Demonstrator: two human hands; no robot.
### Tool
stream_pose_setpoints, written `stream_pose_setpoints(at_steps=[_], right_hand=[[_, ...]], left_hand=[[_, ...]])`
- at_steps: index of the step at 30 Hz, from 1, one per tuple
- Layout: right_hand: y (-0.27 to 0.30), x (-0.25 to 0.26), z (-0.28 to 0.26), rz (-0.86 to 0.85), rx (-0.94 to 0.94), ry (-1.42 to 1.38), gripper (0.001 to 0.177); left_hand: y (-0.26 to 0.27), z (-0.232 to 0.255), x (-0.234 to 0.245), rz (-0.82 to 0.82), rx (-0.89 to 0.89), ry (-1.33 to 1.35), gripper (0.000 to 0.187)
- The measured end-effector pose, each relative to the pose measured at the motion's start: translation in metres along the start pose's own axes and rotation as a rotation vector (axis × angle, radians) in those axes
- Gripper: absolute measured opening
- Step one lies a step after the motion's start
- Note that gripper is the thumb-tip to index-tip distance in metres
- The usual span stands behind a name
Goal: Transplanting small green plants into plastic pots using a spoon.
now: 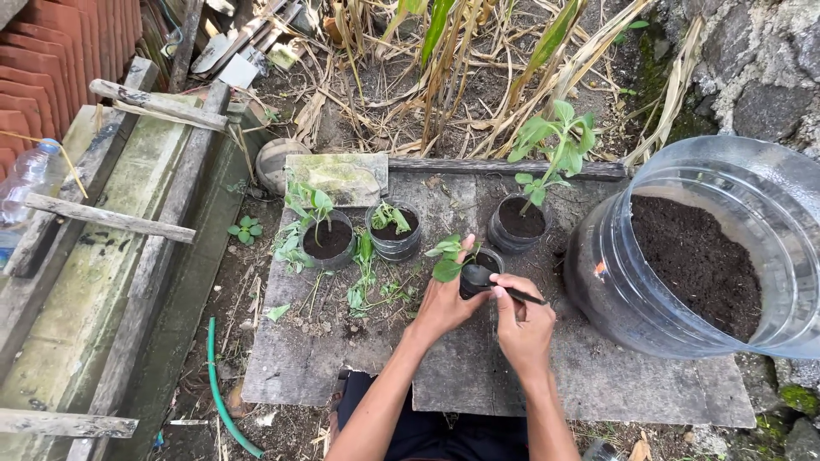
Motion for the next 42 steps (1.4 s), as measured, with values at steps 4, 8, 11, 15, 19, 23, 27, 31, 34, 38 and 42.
stream_pose_setpoints(at_steps=[4,8,11,15,19,23,27,31,34,38,42], right_hand=[[0.000,-0.004,-0.017,0.001,0.107,0.031,0.014],[-0.001,-0.006,-0.020,0.018,0.141,0.078,0.014],[0.002,-0.002,-0.021,0.039,0.130,0.106,0.014],[0.007,0.020,-0.010,0.177,0.092,0.016,0.015],[-0.002,0.025,-0.010,0.152,0.141,0.056,0.014],[-0.015,0.016,0.006,0.046,0.134,-0.143,0.013],[-0.026,0.007,0.025,-0.015,0.043,-0.315,0.011],[-0.037,0.007,0.039,-0.054,0.034,-0.380,0.010],[-0.043,0.005,0.040,-0.127,0.071,-0.342,0.008],[-0.044,0.004,0.038,-0.176,0.102,-0.280,0.009],[-0.043,0.000,0.012,-0.175,0.174,-0.003,0.013]], left_hand=[[0.000,0.005,0.001,0.010,0.001,0.060,0.102],[0.000,-0.001,-0.002,-0.001,0.080,0.112,0.099],[0.002,-0.002,-0.002,0.010,0.083,0.093,0.101],[-0.001,0.011,0.006,0.022,0.135,0.101,0.102],[0.005,0.007,0.007,0.047,0.028,0.084,0.088],[-0.004,0.002,0.016,-0.106,0.045,0.125,0.087],[-0.007,-0.004,0.022,-0.245,0.084,0.233,0.087],[-0.005,-0.014,0.021,-0.222,0.065,0.283,0.085],[-0.003,-0.010,0.017,-0.225,0.090,0.314,0.084],[-0.006,0.001,0.012,-0.143,0.086,0.187,0.088],[-0.006,0.006,0.017,0.011,0.125,0.171,0.091]])
Point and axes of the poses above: each hand's wrist, its own y-axis away from the middle knuckle, its own x-axis out of the back of the hand, z = x × y, the point moved 8 cm from there along -y, towards the middle knuckle
